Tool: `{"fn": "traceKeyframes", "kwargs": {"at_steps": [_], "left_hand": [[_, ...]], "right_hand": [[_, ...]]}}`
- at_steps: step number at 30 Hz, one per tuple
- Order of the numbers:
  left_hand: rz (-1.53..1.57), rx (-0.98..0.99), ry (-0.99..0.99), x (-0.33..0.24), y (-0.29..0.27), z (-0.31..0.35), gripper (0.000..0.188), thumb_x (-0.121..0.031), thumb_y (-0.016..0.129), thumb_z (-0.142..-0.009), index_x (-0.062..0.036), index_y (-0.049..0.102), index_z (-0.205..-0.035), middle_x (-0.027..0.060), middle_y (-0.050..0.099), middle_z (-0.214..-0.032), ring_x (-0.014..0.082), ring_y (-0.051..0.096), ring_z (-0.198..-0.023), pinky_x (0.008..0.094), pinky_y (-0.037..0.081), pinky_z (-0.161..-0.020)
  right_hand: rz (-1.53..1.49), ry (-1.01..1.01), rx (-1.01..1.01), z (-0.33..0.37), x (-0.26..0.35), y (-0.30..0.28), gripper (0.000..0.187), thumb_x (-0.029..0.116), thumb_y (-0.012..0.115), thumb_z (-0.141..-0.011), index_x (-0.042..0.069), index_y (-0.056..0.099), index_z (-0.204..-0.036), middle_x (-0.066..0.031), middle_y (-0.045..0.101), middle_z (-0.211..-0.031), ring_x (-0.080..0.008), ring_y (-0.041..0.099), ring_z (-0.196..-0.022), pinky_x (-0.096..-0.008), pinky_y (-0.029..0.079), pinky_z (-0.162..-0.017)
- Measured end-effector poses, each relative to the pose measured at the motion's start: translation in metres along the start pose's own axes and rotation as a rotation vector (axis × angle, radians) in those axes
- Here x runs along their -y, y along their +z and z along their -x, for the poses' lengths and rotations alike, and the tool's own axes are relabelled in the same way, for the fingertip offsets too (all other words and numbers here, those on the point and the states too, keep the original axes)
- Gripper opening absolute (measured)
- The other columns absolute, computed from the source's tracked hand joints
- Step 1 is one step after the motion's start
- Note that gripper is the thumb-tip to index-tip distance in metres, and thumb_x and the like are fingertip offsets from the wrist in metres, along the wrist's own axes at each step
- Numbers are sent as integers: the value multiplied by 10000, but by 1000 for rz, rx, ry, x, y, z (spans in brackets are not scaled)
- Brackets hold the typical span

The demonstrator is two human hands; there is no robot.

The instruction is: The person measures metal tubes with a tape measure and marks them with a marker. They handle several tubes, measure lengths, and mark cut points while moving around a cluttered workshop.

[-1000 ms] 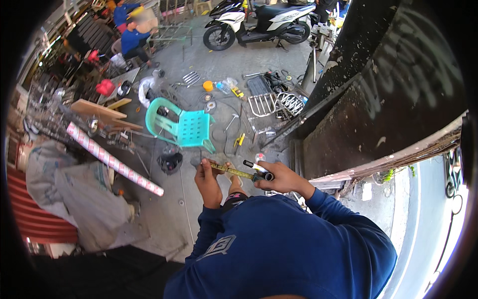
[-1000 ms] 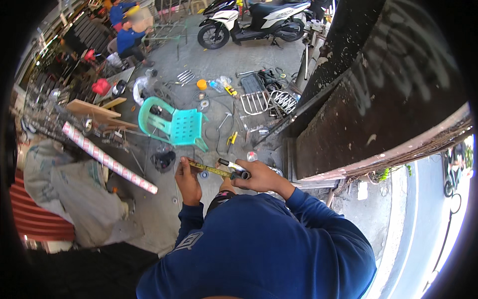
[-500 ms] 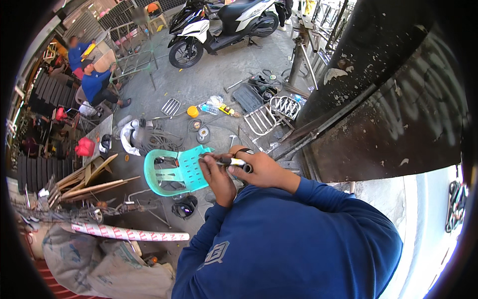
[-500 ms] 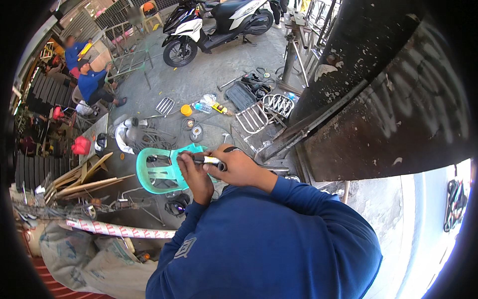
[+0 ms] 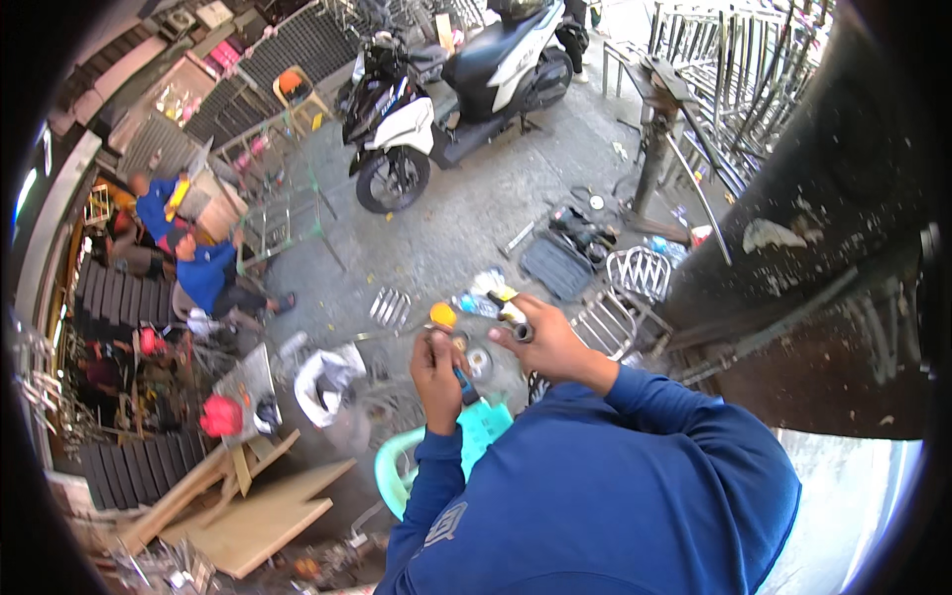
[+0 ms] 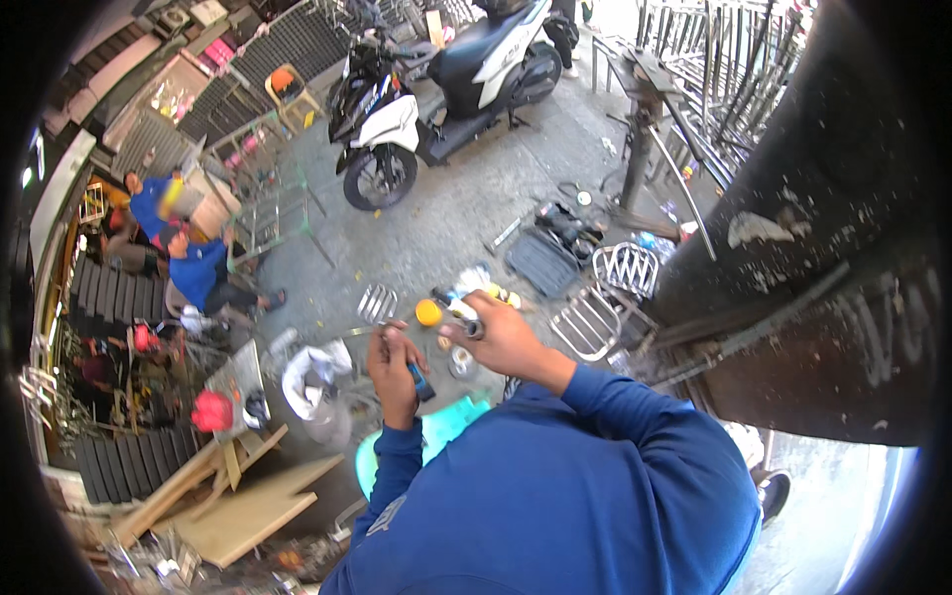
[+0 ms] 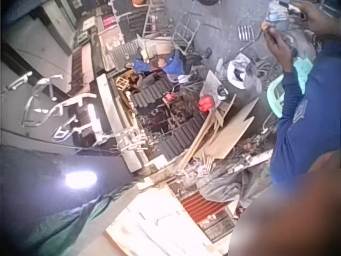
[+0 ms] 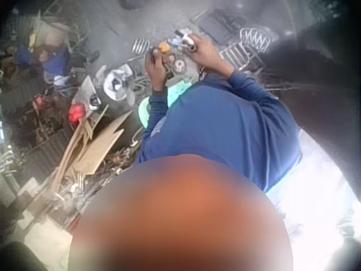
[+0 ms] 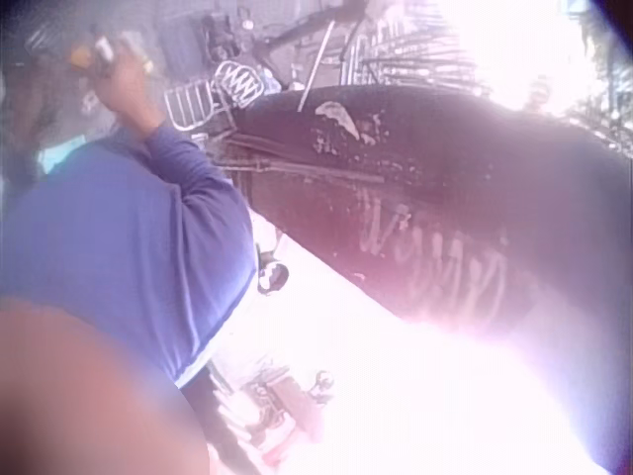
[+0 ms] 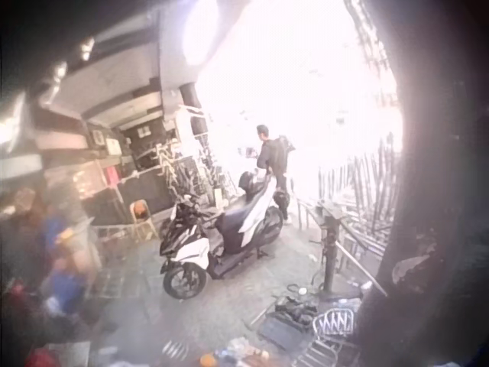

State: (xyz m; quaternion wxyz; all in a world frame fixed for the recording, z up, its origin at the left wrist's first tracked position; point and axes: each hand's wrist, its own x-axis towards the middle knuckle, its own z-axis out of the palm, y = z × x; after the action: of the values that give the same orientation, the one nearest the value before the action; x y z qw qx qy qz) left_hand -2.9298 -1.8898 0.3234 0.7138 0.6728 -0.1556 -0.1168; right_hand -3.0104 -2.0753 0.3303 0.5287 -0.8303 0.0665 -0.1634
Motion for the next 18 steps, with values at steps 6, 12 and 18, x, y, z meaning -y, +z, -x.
{"fn": "traceKeyframes", "kwargs": {"at_steps": [6,12,18], "left_hand": [[-603,620,80,-43,-18,-188,278,-239,656,-1037,-5,728,-1171,61,648,-682,112,611,-606,302,492,-587],[-768,920,166,-65,-23,-326,257,-261,665,-1010,-37,724,-1121,177,691,-772,341,685,-711,425,525,-669],[-918,1044,50,-61,-27,-486,292,-349,649,-1011,-75,726,-1074,207,722,-850,431,700,-795,489,546,-714]], "right_hand": [[-95,-195,193,-170,-2,-38,291,237,818,-894,37,669,-1043,-151,675,-973,-384,679,-915,-440,533,-761],[-74,-161,220,-272,-25,-26,201,121,764,-888,29,646,-1022,-161,653,-959,-401,667,-901,-469,518,-773],[-90,-24,114,-386,-61,-34,165,131,752,-928,30,645,-1004,-133,660,-822,-261,635,-733,-389,516,-708]]}}
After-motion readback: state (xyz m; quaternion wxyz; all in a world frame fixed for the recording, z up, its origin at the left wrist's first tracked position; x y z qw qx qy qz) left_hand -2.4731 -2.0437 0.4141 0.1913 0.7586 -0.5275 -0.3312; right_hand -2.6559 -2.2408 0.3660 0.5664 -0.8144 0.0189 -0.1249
